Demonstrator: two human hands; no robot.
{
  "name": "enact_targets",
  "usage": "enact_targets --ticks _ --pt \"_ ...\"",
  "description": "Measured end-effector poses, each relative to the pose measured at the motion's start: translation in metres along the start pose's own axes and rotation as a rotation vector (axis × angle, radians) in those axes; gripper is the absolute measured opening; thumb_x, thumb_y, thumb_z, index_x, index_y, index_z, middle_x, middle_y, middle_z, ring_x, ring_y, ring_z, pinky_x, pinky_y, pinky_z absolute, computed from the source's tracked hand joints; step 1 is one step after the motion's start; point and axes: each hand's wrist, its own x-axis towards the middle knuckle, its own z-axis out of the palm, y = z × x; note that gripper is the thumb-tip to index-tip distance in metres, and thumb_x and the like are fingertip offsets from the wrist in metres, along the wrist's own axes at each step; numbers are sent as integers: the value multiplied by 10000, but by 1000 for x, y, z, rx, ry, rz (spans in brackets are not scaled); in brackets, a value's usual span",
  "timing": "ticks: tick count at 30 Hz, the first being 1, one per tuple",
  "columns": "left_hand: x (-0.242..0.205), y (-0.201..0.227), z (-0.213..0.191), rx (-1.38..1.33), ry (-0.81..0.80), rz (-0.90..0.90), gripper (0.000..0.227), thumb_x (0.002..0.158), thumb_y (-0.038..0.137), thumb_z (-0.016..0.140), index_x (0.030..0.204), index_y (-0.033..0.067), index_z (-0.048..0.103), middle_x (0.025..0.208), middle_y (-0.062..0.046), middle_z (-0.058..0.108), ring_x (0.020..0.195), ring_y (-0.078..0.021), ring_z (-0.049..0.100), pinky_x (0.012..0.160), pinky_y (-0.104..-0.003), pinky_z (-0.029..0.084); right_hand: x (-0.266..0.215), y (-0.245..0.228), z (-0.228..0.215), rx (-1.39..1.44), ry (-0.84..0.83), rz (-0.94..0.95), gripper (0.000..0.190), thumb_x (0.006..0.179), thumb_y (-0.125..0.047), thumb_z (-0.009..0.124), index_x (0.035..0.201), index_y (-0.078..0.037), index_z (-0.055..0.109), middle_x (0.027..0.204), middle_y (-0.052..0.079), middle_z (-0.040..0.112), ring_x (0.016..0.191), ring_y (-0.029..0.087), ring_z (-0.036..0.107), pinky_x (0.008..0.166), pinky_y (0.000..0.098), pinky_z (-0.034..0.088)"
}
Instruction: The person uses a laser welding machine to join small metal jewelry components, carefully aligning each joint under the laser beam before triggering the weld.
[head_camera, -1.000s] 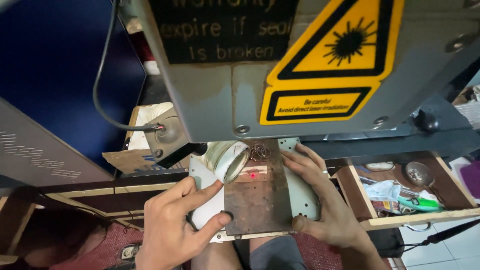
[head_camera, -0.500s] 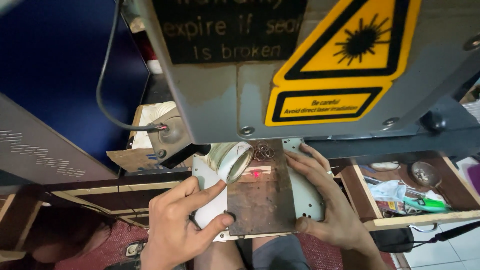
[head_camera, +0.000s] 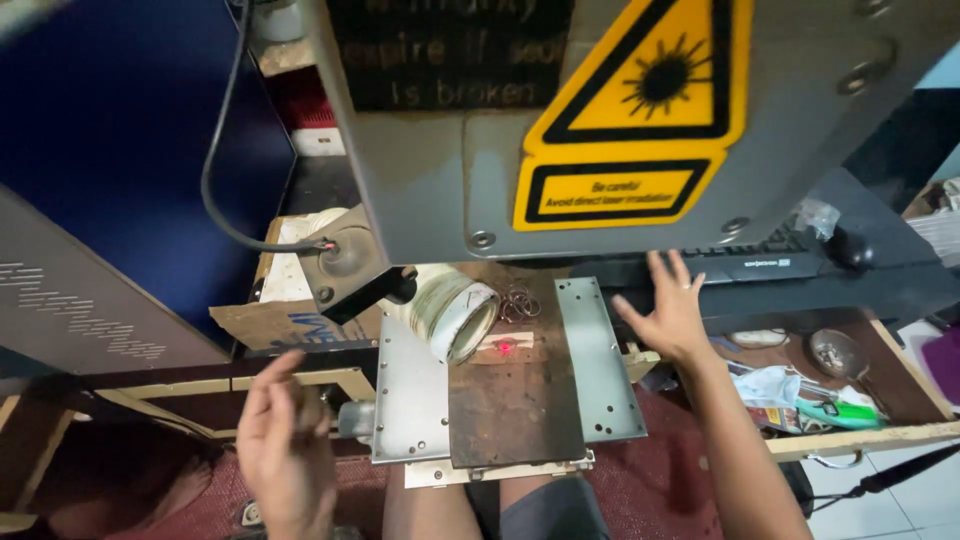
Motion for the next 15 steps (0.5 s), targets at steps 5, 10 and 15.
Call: enact_targets --ticks 5,10,15 --pt "-2 -18 -51 -425 322 -346 122 1058 180 569 1178 162 568 834 60 408 679 -61 315 605 -176 321 -9 0 -1 -107 30 -26 1045 868 -686 516 1586 26 251 1638 245 295 1570 426 91 1193 717 35" --pt "11 -131 -188 -584 540 -391 112 1044 174 656 1078 145 553 844 62 402 762 -76 343 698 -215 316 -12 14 18 -210 184 -68 990 909 -717 417 1560 22 329 1620 250 350 1550 426 193 1199 716 89" --pt "-9 -196 -282 -871 600 -226 566 967 -75 342 1498 -25 534 1266 -210 622 1201 -263 634 1124 -405 515 -11 24 27 -264 217 -48 958 911 -702 448 1530 26 386 1599 235 389 1546 431 212 1221 693 80"
